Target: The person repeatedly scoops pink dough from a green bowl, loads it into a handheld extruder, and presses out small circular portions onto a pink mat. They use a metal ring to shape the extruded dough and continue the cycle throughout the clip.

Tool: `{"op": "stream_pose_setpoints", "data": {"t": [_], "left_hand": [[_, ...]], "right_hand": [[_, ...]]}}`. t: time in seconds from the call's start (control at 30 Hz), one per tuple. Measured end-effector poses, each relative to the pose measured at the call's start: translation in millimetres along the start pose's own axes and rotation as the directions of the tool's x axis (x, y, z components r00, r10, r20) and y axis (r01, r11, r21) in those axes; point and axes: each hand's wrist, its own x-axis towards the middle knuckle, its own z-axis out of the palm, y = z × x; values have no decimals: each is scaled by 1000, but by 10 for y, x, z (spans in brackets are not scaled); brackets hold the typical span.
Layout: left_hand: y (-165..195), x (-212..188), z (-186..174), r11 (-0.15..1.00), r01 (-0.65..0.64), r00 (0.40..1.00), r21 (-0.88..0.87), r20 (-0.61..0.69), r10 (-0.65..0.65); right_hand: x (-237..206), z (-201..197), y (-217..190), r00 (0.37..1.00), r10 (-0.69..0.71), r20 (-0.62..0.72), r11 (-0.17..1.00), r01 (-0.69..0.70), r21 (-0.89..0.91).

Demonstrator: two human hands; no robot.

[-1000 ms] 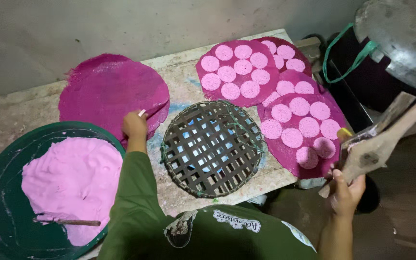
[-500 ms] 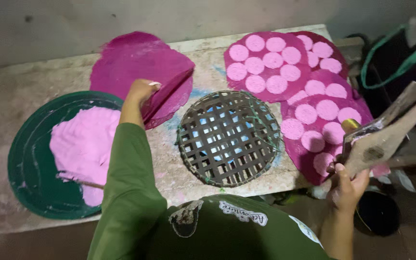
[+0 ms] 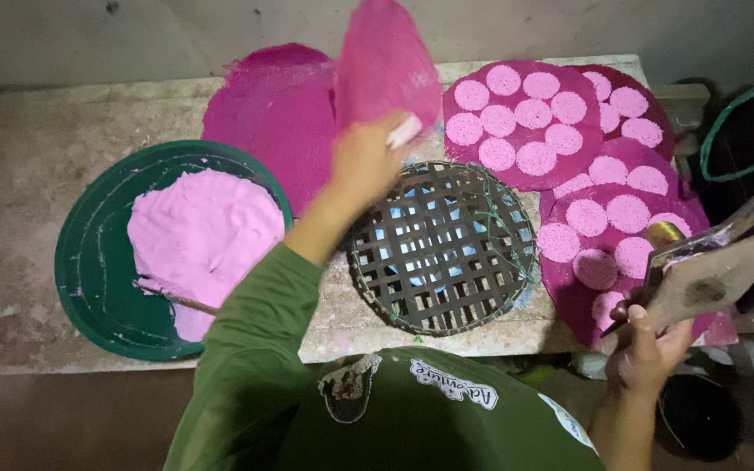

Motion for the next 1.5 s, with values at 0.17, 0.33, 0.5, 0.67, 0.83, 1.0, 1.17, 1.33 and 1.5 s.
{"op": "stream_pose_setpoints", "data": {"t": [0.17, 0.33, 0.5, 0.67, 0.83, 1.0, 1.17, 1.33, 1.5], "left_hand": [[362, -913, 792, 981, -184, 965, -64, 177, 192], [327, -1537, 1358, 962, -127, 939, -242, 283, 195], [401, -1819, 1437, 962, -130, 931, -242, 304, 203], [518, -1878, 1187, 967, -89, 900, -239, 396, 181], [300, -1698, 882, 838, 414, 751, -356, 654, -93], [-208, -1687, 679, 980, -190, 957, -55, 213, 198], [-445, -1915, 627, 983, -183, 942, 24, 289, 168], [-519, -1750, 518, 891, -62, 992, -450, 68, 103], [-467, -1182, 646, -629, 73, 983, -774, 163, -87]], "right_hand": [[-36, 55, -14, 999, 14, 36, 1000, -14, 4], [-95, 46, -63, 996, 11, 89, 1000, -10, -12], [-106, 59, -99, 990, 46, 132, 998, -40, -52], [-111, 133, -137, 983, 90, 157, 992, -75, -97], [-37, 274, -112, 935, 275, 225, 946, -221, -236], [61, 466, 43, 806, 471, 358, 868, -351, -352], [168, 716, 227, 657, 601, 455, 781, -362, -508], [316, 1085, 343, 458, 663, 592, 737, -257, -625], [567, 1544, 372, -45, 781, 623, 616, -116, -780]]}}
